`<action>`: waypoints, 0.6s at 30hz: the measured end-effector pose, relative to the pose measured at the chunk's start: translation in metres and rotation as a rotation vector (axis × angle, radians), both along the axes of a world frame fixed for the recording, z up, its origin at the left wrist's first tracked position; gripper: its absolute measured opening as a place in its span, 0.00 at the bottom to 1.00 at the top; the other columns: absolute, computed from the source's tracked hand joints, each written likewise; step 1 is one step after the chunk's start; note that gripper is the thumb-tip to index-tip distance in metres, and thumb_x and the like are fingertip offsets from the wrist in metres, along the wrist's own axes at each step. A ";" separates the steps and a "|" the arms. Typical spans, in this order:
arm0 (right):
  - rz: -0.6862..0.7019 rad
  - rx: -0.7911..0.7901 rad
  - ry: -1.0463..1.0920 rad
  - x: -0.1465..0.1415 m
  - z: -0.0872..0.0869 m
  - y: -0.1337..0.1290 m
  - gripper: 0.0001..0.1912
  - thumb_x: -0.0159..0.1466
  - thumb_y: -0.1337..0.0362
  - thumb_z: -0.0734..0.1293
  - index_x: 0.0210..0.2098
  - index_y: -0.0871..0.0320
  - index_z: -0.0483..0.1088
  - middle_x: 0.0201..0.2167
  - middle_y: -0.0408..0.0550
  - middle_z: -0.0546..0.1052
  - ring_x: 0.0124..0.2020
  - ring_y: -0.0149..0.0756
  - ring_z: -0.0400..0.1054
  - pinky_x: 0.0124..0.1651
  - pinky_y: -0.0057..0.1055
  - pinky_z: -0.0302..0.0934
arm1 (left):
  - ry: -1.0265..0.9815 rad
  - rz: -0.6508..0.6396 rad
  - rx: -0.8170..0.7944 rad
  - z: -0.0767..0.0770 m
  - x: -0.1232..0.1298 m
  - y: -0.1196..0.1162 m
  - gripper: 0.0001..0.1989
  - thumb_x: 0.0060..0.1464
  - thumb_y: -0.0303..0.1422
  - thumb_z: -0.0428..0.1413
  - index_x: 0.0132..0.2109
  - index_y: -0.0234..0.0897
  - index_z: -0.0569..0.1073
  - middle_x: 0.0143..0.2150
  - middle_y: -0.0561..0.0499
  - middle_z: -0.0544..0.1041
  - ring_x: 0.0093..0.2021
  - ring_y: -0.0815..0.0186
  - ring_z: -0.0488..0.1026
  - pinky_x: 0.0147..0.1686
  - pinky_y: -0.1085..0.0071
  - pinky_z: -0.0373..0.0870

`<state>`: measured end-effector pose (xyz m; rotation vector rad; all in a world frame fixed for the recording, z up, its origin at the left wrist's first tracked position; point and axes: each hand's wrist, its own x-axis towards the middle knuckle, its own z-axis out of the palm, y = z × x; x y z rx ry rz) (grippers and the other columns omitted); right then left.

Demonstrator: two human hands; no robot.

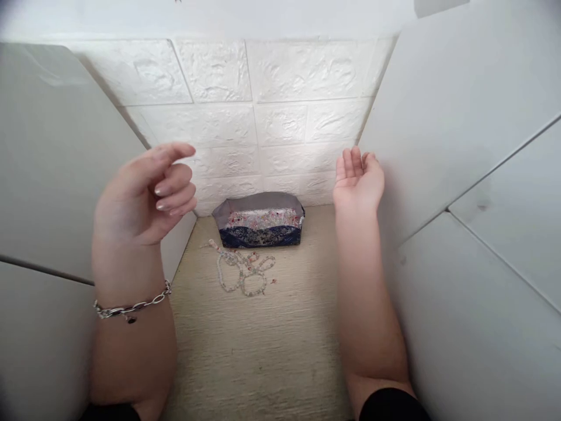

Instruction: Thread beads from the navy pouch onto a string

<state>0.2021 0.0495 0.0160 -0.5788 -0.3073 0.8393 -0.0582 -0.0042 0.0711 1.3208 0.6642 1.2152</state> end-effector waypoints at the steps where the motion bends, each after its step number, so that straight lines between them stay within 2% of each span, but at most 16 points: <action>1: 0.000 0.031 -0.026 0.000 0.000 0.000 0.08 0.59 0.65 0.54 0.24 0.56 0.58 0.29 0.43 0.68 0.35 0.26 0.66 0.35 0.27 0.66 | 0.063 -0.006 -0.002 -0.002 -0.003 0.002 0.08 0.49 0.31 0.48 0.33 0.37 0.71 0.15 0.58 0.48 0.13 0.79 0.46 0.12 0.80 0.43; 4: 0.019 0.086 -0.061 -0.003 0.005 -0.004 0.07 0.58 0.65 0.55 0.24 0.56 0.58 0.26 0.41 0.67 0.30 0.26 0.66 0.32 0.26 0.65 | 0.289 -0.033 0.003 -0.005 -0.013 0.006 0.08 0.47 0.35 0.51 0.29 0.35 0.72 0.14 0.57 0.50 0.13 0.78 0.47 0.12 0.80 0.44; 7: 0.089 0.100 -0.063 -0.012 0.014 -0.014 0.05 0.58 0.66 0.57 0.25 0.57 0.58 0.23 0.38 0.65 0.22 0.21 0.62 0.27 0.22 0.61 | 0.532 -0.093 -0.047 -0.010 -0.019 0.010 0.10 0.46 0.36 0.52 0.23 0.35 0.71 0.14 0.54 0.57 0.15 0.75 0.54 0.13 0.78 0.51; 9: 0.161 0.108 -0.183 -0.020 0.019 -0.021 0.05 0.57 0.64 0.58 0.27 0.58 0.60 0.22 0.37 0.65 0.18 0.20 0.59 0.23 0.21 0.58 | 0.656 -0.088 -0.097 -0.015 -0.018 0.015 0.10 0.45 0.34 0.53 0.20 0.35 0.70 0.16 0.52 0.62 0.18 0.72 0.60 0.17 0.77 0.57; 11: 0.255 0.108 -0.417 -0.030 0.020 -0.025 0.05 0.56 0.62 0.60 0.28 0.57 0.61 0.23 0.38 0.67 0.17 0.21 0.58 0.22 0.22 0.57 | 0.698 -0.029 -0.116 -0.022 -0.012 0.022 0.08 0.43 0.32 0.55 0.20 0.35 0.70 0.19 0.51 0.67 0.23 0.69 0.64 0.20 0.77 0.60; 13: 0.356 0.075 -0.691 -0.043 0.017 -0.027 0.07 0.54 0.60 0.63 0.28 0.58 0.63 0.27 0.41 0.69 0.19 0.23 0.60 0.24 0.24 0.57 | 0.628 0.066 -0.083 -0.029 -0.003 0.029 0.04 0.41 0.30 0.56 0.23 0.35 0.72 0.24 0.50 0.70 0.29 0.68 0.66 0.25 0.78 0.62; 15: 0.424 0.027 -0.946 -0.058 0.011 -0.025 0.08 0.51 0.60 0.65 0.27 0.59 0.66 0.29 0.43 0.70 0.25 0.26 0.63 0.29 0.26 0.59 | 0.461 0.139 -0.040 -0.034 0.008 0.033 0.04 0.44 0.31 0.54 0.29 0.36 0.73 0.30 0.50 0.72 0.35 0.67 0.67 0.31 0.77 0.64; 16: 0.436 0.020 -1.050 -0.066 0.007 -0.024 0.08 0.51 0.60 0.65 0.26 0.60 0.67 0.30 0.44 0.70 0.28 0.28 0.64 0.32 0.27 0.59 | 0.359 0.129 -0.037 -0.036 0.015 0.034 0.07 0.46 0.33 0.52 0.32 0.36 0.73 0.33 0.50 0.72 0.37 0.66 0.67 0.33 0.76 0.64; 18: 0.444 0.050 -1.170 -0.080 -0.001 -0.019 0.08 0.52 0.60 0.64 0.26 0.60 0.68 0.32 0.45 0.70 0.34 0.30 0.63 0.38 0.28 0.58 | 0.183 0.025 -0.080 -0.040 0.026 0.035 0.13 0.50 0.38 0.48 0.37 0.35 0.71 0.34 0.48 0.72 0.38 0.66 0.68 0.36 0.73 0.64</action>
